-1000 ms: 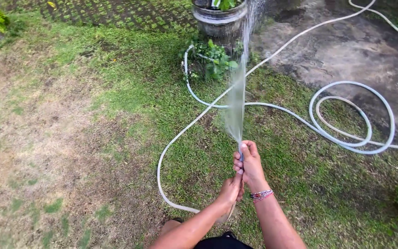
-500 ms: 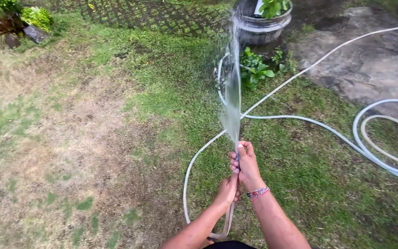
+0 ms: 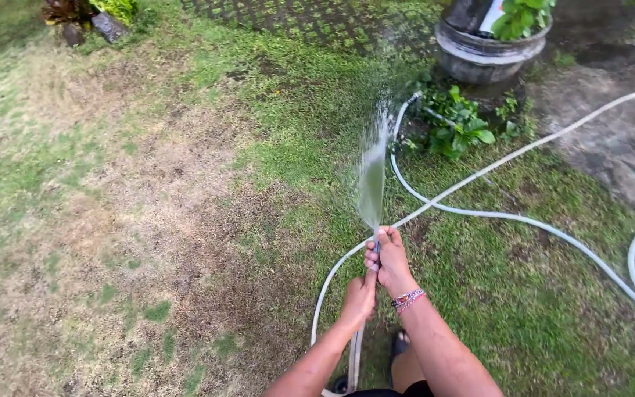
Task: The person uses a garden hose to water a patch of dry grass and several potted plants in a backyard. The person moves the hose to cover different areas of the lawn and then waters plants in a paved section.
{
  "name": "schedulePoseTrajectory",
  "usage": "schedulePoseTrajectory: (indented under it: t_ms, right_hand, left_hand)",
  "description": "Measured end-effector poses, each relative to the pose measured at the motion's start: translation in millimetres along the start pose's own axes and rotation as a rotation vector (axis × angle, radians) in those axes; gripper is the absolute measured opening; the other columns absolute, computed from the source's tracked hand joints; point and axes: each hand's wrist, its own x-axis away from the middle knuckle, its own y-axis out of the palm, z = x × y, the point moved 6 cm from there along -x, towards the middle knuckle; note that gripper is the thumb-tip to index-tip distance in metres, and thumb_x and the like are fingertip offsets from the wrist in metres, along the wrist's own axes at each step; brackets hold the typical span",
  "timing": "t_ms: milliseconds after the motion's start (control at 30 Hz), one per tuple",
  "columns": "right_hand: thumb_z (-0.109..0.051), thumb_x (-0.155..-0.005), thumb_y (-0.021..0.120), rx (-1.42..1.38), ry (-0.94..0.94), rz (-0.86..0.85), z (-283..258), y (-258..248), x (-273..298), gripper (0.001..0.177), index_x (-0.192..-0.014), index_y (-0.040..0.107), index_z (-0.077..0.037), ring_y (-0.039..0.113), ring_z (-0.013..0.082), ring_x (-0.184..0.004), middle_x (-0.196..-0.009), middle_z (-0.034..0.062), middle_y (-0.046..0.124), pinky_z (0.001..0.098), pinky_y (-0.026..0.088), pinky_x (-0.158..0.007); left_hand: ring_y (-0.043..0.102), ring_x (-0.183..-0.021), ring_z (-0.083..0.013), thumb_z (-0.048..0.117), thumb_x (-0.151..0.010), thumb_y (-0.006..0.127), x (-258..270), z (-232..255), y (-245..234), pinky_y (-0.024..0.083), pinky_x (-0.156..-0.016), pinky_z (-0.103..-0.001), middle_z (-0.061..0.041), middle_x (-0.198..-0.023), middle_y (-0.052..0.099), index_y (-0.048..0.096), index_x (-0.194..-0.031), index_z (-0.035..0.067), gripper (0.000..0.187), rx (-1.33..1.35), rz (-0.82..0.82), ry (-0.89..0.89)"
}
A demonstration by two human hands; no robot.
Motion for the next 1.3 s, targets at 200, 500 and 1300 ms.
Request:
schedulePoseTrajectory:
  t_ms: [200,500,1300]
  right_hand:
    - [-0.022,-0.109,0.043,0.172,-0.082,-0.139,-84,89,-69,0.008,-0.112,0.043,-0.029,0.04,0.0077,-0.048,-0.07,-0.0011,0.045,0.0215,0.034,-0.039]
    - [-0.048,-0.109,0.027,0.249,0.183,-0.091,-141,92,-248,0.033,-0.101,0.047,-0.022,0.034,0.0045,-0.043,-0.062,-0.0093,0.039,0.0209,0.03,-0.035]
    - [-0.051,-0.101,0.022,0.2,0.123,-0.134,-238,338,-598,0.053,-0.064,0.043,-0.018,0.026,0.0084,-0.03,-0.048,-0.0059,0.028,0.028,0.027,-0.026]
  left_hand:
    - [0.065,-0.065,-0.0315,0.044,-0.107,0.043,-111,76,-23,0.046,-0.06,-0.047,-0.024,-0.067,0.066,0.071,-0.076,0.002,0.059,-0.068,0.173,0.231]
    - [0.074,-0.081,-0.0384,0.046,-0.108,0.035,-219,174,0,0.05,-0.066,-0.046,-0.021,-0.078,0.072,0.073,-0.086,0.005,0.06,-0.175,0.111,0.119]
    - [0.07,-0.098,-0.0488,0.05,-0.107,0.034,-608,331,-150,0.048,-0.082,-0.058,-0.031,-0.088,0.071,0.071,-0.09,-0.005,0.068,-0.297,0.069,0.187]
